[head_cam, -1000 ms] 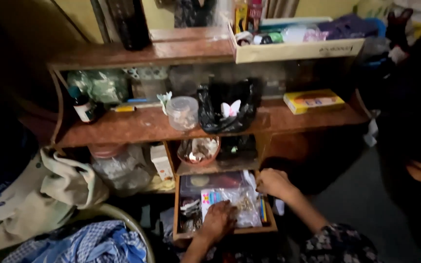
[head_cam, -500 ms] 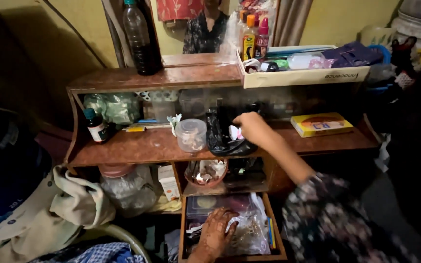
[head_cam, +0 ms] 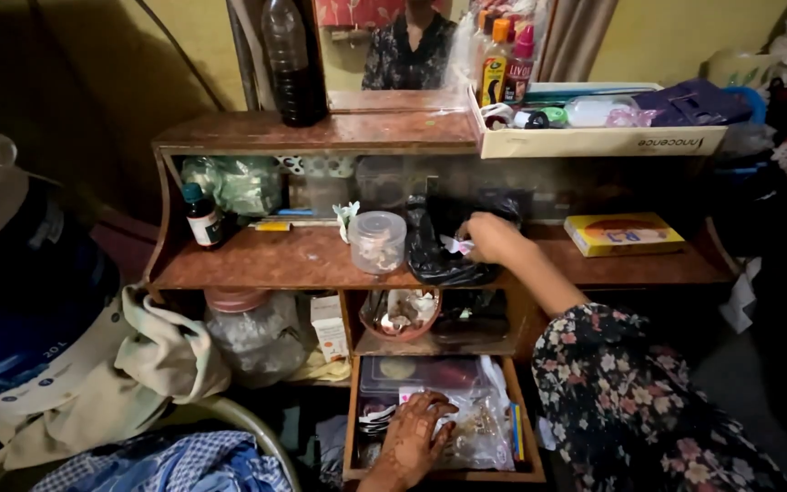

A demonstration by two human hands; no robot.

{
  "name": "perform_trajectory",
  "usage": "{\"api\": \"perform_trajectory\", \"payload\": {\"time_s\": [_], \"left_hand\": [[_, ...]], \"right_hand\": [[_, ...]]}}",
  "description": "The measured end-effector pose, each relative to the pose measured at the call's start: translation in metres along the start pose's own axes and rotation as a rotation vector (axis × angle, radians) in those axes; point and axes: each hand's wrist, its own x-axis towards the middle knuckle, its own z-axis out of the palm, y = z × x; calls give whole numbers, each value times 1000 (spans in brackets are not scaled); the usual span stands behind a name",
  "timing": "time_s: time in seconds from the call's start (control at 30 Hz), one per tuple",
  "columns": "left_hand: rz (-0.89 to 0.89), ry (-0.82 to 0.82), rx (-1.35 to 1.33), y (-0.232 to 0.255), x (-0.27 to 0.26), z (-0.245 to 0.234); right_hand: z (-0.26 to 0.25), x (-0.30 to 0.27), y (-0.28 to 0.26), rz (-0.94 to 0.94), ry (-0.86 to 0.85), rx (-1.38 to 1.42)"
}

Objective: The recorder is sorting and organizing various pieces of jewelry and small items on a dressing table and inside its drawers.

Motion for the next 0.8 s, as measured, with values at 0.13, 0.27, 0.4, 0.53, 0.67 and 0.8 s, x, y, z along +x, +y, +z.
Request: {"api": "perform_trajectory", "payload": {"time_s": [0.13,0.27,0.4,0.53,0.67,0.8], "left_hand": [[3,24,18,0,-2,3],[-62,-105,32,0,-6,-3],[-22,7,38,-3,-12,-1],[-67,-38,12,1,-8,-6],[1,42,78,-4,-11,4],[-48,-50,20,-1,-9,0]], "right_hand": [[27,12,12,-210,48,1],[19,6,4,-250,149,-26],[7,-2,0,-281,165,45],[-5,-4,-11,-253,62,43],[2,5,-8,-206,-13,2],[17,14,-2,-232,58,-99]]}}
